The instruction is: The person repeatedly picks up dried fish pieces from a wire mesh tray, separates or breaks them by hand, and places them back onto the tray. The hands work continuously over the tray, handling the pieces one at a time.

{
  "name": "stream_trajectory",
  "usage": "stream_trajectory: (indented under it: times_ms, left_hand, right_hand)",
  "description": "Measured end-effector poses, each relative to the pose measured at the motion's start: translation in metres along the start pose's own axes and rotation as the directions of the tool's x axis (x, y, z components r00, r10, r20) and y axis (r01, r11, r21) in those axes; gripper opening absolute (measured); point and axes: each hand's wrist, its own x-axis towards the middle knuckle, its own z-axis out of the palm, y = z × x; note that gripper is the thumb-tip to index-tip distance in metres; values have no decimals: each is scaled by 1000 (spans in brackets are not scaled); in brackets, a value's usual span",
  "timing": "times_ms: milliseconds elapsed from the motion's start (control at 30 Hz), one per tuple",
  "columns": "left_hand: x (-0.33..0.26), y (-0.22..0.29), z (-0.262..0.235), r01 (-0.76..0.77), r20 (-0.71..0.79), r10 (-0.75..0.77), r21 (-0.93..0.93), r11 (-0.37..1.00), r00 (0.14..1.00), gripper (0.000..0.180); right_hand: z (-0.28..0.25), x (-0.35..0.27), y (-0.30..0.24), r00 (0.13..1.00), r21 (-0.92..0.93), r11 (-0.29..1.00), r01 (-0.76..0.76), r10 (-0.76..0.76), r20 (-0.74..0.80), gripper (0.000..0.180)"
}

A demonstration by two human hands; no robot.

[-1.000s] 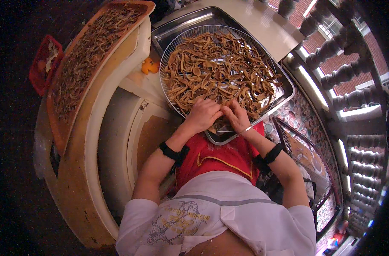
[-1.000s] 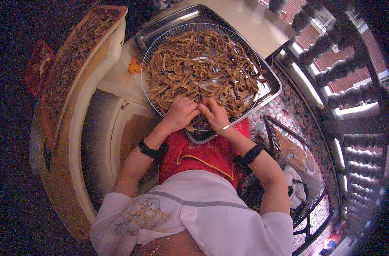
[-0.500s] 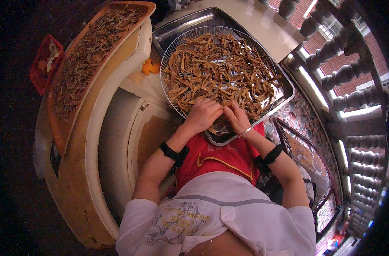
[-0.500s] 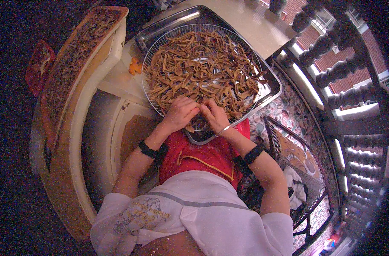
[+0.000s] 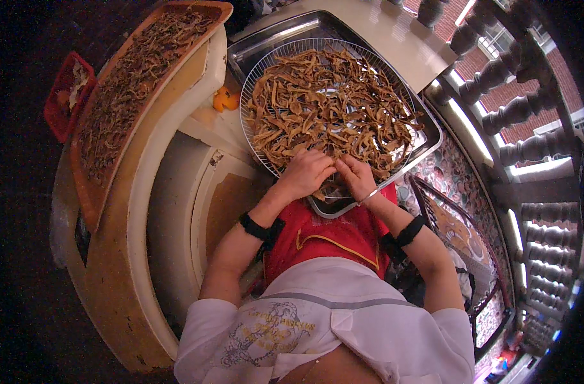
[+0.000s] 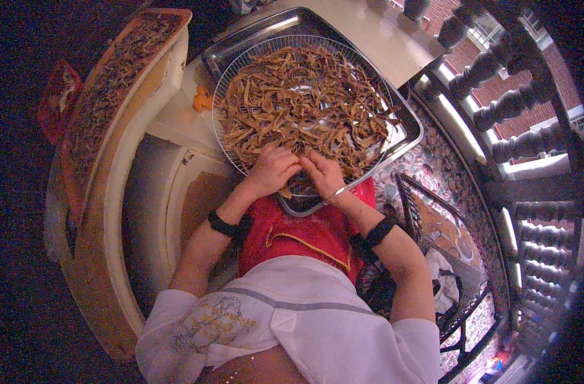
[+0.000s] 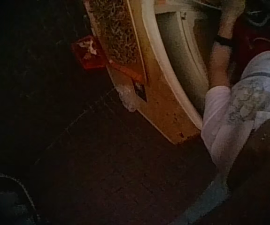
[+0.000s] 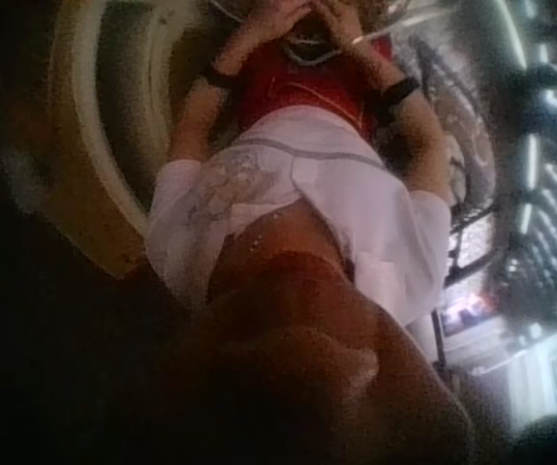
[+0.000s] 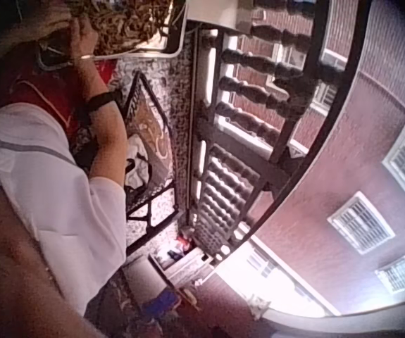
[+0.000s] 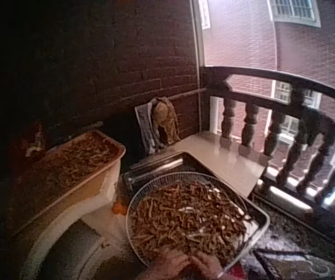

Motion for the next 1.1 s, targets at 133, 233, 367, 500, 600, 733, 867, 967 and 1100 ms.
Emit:
stream_trajectory:
  times_ms: [133, 233, 367, 500, 600, 733, 867, 967, 1100]
  left_hand:
    - [-1, -2, -1, 13, -50, -14, -6, 1000, 999, 17]
    - [2, 2, -4, 57, -112, -64, -63, 996, 992, 21]
    - [4, 4, -4, 126, -136, -147, -149, 981, 980, 26]
    - [4, -5, -1, 180, -95, -211, -262, 948, 973, 22]
    - [4, -4, -4, 217, -49, -237, -254, 942, 970, 18]
    - [5, -1, -8, 200, -27, -210, -204, 958, 977, 15]
    - [4, -3, -4, 284, -57, -306, -245, 927, 950, 17]
    - [3, -8, 1, 287, -74, -322, -302, 909, 944, 18]
    - [4, -7, -2, 278, -70, -313, -305, 911, 947, 19]
  right_hand:
    - [1, 1, -3, 1000, -7, 1000, 3, -3, -9, 28]
    - [3, 1, 2, 997, 134, 991, 29, -20, -68, 25]
    - [6, 4, 12, 996, 282, 957, 69, -48, -80, 24]
    - [5, 4, 9, 997, 295, 954, 47, -28, -68, 22]
    - [4, 4, 9, 999, 299, 954, 38, -30, -29, 21]
    - [4, 5, 12, 1000, 265, 964, 13, -15, 7, 20]
    - [7, 4, 10, 998, 188, 980, 59, -51, -48, 23]
    - [10, 4, 12, 993, 209, 974, 88, -68, -98, 26]
    - [8, 3, 6, 994, 250, 966, 61, -35, -105, 28]
